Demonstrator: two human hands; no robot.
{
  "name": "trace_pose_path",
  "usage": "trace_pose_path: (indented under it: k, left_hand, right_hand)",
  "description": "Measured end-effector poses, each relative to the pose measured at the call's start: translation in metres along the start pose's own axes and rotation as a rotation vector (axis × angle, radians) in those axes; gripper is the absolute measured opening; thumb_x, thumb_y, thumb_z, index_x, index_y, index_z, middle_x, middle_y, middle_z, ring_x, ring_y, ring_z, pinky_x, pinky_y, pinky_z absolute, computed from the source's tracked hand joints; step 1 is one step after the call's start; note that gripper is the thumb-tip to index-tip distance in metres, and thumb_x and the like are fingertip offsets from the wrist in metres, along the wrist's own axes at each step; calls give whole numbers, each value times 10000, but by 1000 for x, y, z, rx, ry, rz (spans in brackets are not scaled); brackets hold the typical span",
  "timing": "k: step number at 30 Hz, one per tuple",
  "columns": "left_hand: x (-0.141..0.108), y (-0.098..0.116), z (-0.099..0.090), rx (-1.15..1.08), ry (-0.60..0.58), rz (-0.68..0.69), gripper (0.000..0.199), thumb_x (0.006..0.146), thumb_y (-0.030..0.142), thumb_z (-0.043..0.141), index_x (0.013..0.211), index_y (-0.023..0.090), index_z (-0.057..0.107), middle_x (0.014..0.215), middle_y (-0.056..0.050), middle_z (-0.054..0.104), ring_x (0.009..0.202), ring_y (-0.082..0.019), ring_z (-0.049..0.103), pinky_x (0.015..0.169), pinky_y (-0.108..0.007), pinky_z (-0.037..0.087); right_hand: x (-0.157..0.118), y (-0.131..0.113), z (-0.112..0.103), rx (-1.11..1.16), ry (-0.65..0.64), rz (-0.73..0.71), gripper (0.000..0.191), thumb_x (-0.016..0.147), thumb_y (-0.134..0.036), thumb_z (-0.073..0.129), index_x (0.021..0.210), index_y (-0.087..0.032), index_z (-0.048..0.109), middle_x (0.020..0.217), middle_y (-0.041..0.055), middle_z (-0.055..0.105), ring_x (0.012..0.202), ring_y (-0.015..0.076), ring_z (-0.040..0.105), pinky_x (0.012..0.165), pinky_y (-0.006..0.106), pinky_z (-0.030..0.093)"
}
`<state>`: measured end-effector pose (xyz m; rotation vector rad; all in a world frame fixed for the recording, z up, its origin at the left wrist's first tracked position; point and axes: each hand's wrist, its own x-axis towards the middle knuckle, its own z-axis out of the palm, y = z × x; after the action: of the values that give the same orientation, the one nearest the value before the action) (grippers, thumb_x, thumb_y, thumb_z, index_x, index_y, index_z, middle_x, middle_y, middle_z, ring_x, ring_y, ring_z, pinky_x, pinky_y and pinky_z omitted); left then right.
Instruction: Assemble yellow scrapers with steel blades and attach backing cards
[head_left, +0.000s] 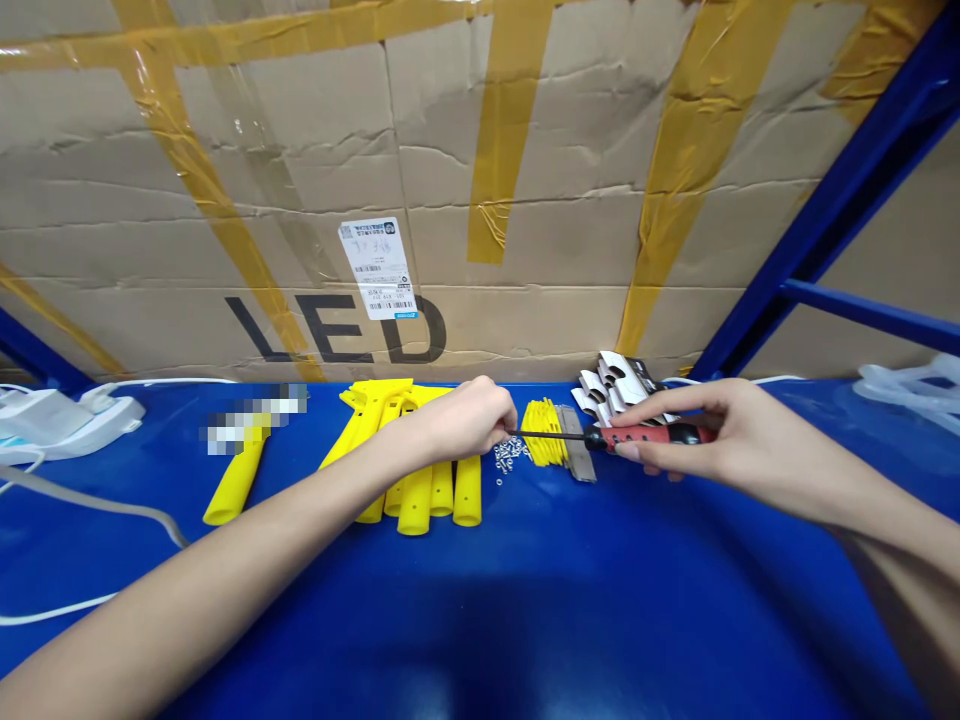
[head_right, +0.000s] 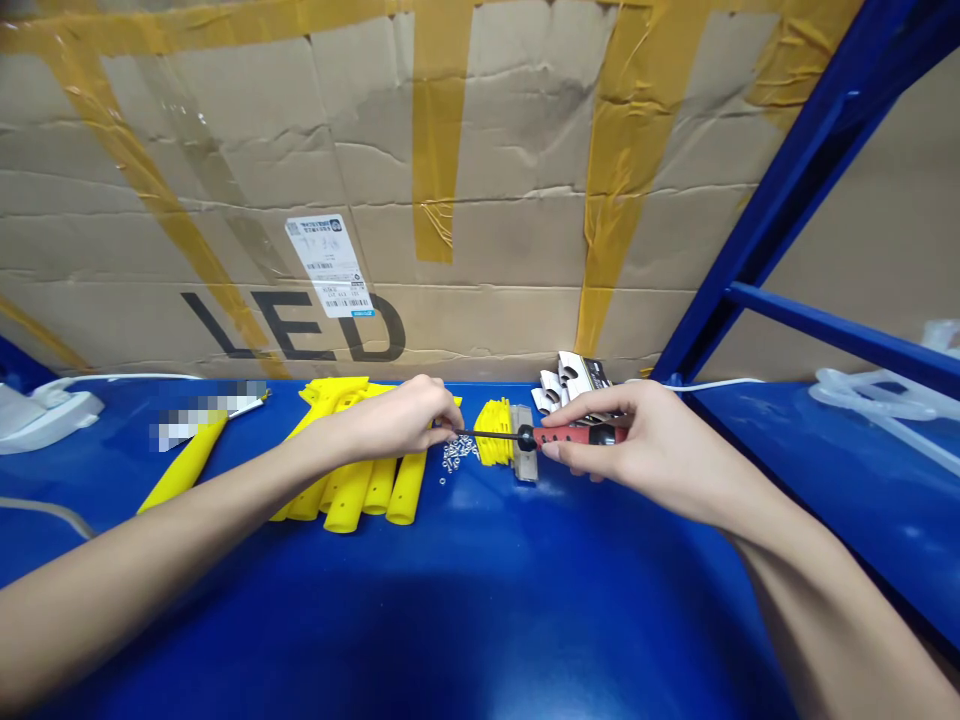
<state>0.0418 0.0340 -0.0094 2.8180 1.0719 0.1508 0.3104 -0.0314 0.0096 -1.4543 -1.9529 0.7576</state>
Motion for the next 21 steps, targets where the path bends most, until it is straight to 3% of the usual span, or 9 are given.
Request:
trace_pose_path:
  k: [5,10,15,21]
  left_hand:
    - [-1,0,3,-28,-19,-4,273,855,160,568,999,160,800,911,-113,771,856,-223,692,767,-358,544]
    - [-13,1,-5,-25,-27,-49,287,869,137,564,1055,155,781,1018,-120,769,963,-254,676,817,-388,530]
    - [-21,6,-12,-39,-92,-18,218,838,136,615,959,187,789,889,-64,772,833,-208,677,744,-333,507]
    - [-19,10,-9,-132,-119,64,79,792,195,727,850,183,778,723,-7,735,647,-145,637,666,-285,473]
  right_hand:
    - [-4,2,-10,69,-126,54,326,718,-491,801,905,-225,830,686,59,742,556,193,658,473,290,511]
    - [-5,3,-3,147,-262,79,281,712,-430,813,916,-238,830,716,47,756,606,179,679,532,269,541]
    - [-1,4,8,143,-268,82,301,741,-434,802,949,-218,820,709,47,750,550,145,622,483,247,503]
    - [-2,3,-1,154,-219,67,289,737,-450,813,921,-226,820,757,64,755,583,164,644,498,264,512]
